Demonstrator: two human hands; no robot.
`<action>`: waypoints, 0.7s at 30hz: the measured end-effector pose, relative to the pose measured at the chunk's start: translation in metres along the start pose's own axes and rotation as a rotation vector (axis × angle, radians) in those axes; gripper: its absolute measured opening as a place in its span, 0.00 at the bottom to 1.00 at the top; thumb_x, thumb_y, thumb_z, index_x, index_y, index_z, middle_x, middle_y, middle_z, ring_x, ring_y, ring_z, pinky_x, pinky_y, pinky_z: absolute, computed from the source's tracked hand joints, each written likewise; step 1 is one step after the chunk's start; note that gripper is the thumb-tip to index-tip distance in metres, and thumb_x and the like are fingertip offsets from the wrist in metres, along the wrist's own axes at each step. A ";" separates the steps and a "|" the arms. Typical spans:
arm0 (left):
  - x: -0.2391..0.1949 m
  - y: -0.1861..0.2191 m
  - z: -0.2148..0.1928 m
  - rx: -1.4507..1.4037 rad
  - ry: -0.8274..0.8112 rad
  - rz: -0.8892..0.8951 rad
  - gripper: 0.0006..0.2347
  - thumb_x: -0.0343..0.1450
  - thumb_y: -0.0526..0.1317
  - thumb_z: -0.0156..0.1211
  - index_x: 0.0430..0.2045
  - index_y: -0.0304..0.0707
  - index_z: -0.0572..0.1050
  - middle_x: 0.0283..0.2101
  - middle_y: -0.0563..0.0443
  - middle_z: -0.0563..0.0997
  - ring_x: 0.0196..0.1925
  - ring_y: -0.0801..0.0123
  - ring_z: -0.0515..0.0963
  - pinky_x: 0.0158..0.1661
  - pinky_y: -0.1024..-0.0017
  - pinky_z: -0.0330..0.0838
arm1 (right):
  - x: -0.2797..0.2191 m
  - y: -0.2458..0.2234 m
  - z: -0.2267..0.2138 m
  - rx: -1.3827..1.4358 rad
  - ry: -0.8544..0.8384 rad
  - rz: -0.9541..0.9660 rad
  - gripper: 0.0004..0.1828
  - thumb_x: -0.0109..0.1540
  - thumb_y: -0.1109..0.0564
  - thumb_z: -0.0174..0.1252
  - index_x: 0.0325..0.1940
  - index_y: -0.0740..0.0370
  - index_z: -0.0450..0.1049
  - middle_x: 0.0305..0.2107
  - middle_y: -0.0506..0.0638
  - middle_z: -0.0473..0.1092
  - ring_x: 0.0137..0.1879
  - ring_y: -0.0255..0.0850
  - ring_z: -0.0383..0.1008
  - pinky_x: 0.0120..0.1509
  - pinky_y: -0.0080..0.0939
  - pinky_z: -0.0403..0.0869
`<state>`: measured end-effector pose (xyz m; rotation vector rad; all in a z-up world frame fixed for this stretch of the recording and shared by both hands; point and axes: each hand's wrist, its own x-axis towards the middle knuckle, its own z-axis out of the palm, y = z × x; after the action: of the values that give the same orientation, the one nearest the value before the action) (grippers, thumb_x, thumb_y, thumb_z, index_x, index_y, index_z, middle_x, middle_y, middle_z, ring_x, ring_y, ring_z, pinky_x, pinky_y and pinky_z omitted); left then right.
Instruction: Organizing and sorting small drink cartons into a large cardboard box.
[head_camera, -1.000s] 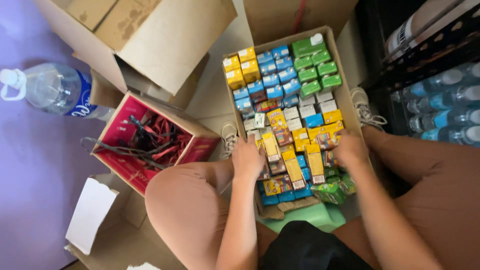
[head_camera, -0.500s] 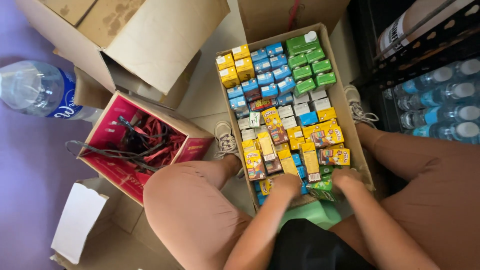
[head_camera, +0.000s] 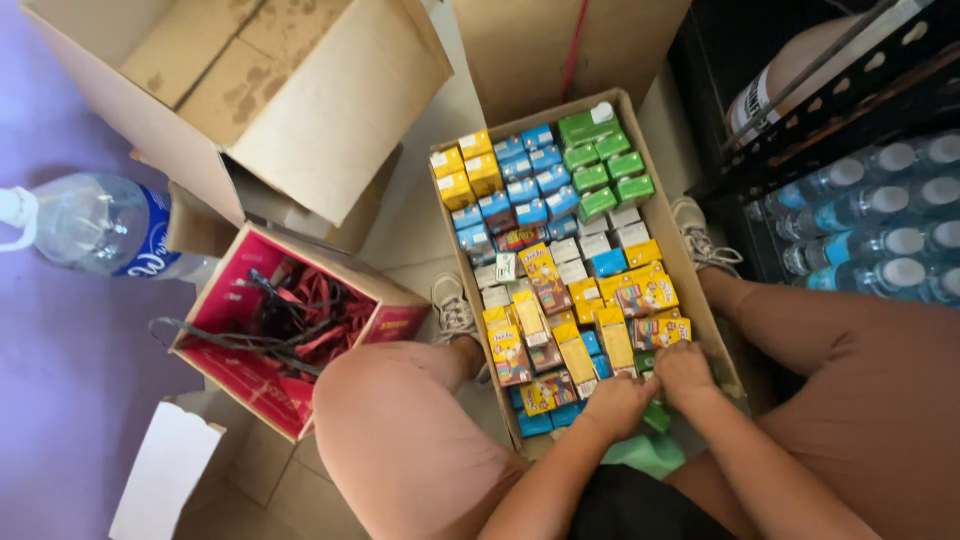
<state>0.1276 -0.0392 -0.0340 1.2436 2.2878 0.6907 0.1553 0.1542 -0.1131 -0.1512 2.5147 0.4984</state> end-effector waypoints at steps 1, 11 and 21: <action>0.003 -0.003 -0.007 0.006 0.002 0.003 0.24 0.58 0.43 0.73 0.47 0.40 0.71 0.43 0.41 0.83 0.48 0.44 0.81 0.43 0.54 0.78 | 0.006 0.003 -0.010 0.002 0.006 0.005 0.14 0.67 0.53 0.48 0.51 0.55 0.76 0.45 0.52 0.76 0.54 0.47 0.76 0.56 0.49 0.71; 0.024 0.005 -0.115 -0.244 0.174 -0.313 0.19 0.60 0.39 0.71 0.44 0.38 0.74 0.34 0.33 0.82 0.39 0.39 0.82 0.41 0.48 0.76 | 0.019 0.110 -0.187 0.495 -0.396 0.030 0.40 0.53 0.34 0.71 0.61 0.57 0.72 0.52 0.58 0.76 0.58 0.54 0.78 0.63 0.52 0.76; 0.133 -0.059 -0.164 -0.169 0.479 -0.533 0.17 0.58 0.30 0.67 0.40 0.39 0.73 0.44 0.34 0.74 0.49 0.40 0.76 0.46 0.52 0.74 | 0.054 0.145 -0.250 0.633 0.044 -0.030 0.32 0.49 0.60 0.66 0.58 0.53 0.69 0.53 0.59 0.68 0.63 0.57 0.70 0.66 0.51 0.72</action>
<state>-0.0735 0.0118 0.0382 0.3724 2.6984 1.0230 -0.0482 0.1925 0.0957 0.0450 2.5765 -0.3253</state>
